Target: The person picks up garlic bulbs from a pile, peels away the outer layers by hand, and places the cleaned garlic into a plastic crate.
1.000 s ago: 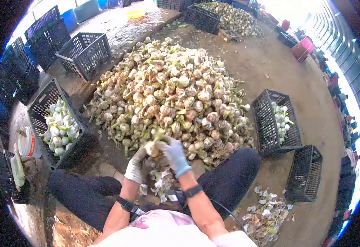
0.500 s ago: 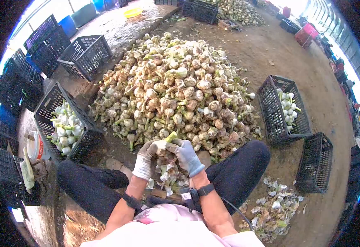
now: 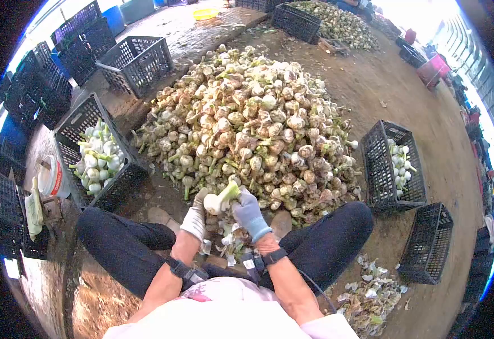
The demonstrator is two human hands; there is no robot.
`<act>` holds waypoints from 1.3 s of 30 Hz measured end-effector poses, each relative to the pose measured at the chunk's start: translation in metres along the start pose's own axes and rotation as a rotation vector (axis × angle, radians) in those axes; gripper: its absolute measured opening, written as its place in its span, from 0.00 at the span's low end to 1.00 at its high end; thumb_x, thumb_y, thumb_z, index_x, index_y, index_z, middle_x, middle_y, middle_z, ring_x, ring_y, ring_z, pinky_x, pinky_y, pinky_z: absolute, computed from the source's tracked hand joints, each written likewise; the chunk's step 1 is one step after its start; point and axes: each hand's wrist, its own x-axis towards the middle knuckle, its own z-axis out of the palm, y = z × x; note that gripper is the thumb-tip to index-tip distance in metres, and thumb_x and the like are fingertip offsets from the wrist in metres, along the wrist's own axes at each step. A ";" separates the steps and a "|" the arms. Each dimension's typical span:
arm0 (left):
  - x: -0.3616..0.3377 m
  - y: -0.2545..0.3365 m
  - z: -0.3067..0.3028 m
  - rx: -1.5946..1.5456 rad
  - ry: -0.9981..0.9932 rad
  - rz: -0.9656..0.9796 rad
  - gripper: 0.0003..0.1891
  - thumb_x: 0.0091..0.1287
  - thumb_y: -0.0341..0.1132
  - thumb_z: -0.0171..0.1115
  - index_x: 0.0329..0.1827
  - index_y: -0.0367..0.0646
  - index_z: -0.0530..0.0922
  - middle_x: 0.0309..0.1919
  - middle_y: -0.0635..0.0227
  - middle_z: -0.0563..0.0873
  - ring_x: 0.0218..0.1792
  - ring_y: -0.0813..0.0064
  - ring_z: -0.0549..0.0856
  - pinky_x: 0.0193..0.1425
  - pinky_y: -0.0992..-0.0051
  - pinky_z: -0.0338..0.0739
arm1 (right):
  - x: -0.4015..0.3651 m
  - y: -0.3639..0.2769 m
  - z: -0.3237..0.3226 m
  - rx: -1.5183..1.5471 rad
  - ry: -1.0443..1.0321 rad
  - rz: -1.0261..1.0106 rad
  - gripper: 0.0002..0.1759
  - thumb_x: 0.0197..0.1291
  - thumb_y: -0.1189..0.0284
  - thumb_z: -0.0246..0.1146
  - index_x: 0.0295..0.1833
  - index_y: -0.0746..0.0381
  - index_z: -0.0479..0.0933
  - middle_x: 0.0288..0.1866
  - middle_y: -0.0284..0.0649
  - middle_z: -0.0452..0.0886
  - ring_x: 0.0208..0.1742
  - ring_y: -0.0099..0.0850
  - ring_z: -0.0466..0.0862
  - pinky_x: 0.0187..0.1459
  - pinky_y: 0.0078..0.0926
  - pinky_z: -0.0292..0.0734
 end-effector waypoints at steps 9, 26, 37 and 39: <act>0.019 -0.028 0.014 0.559 0.176 0.972 0.12 0.61 0.36 0.62 0.43 0.40 0.75 0.34 0.69 0.79 0.34 0.75 0.78 0.40 0.77 0.73 | -0.022 0.004 -0.010 0.794 -0.212 0.377 0.13 0.52 0.80 0.59 0.45 0.70 0.76 0.38 0.37 0.82 0.36 0.25 0.80 0.40 0.20 0.74; -0.004 -0.018 0.015 0.619 -0.150 0.722 0.08 0.61 0.31 0.62 0.41 0.41 0.77 0.40 0.71 0.77 0.36 0.84 0.78 0.35 0.81 0.75 | -0.021 0.002 -0.035 0.376 -0.216 0.076 0.09 0.53 0.75 0.61 0.40 0.66 0.79 0.32 0.32 0.81 0.30 0.19 0.77 0.33 0.18 0.72; -0.019 -0.006 0.012 0.392 -0.042 0.396 0.11 0.56 0.33 0.66 0.37 0.36 0.79 0.31 0.67 0.83 0.29 0.79 0.82 0.31 0.81 0.77 | -0.017 0.025 -0.010 -0.087 -0.098 0.179 0.08 0.46 0.75 0.59 0.34 0.65 0.79 0.31 0.52 0.80 0.33 0.42 0.82 0.35 0.31 0.74; -0.008 -0.013 0.007 0.163 -0.120 0.427 0.16 0.54 0.39 0.69 0.38 0.36 0.78 0.31 0.67 0.83 0.31 0.77 0.82 0.33 0.78 0.78 | -0.019 0.043 0.007 -0.354 -0.437 0.133 0.10 0.45 0.73 0.59 0.35 0.64 0.80 0.33 0.53 0.80 0.36 0.47 0.81 0.38 0.35 0.74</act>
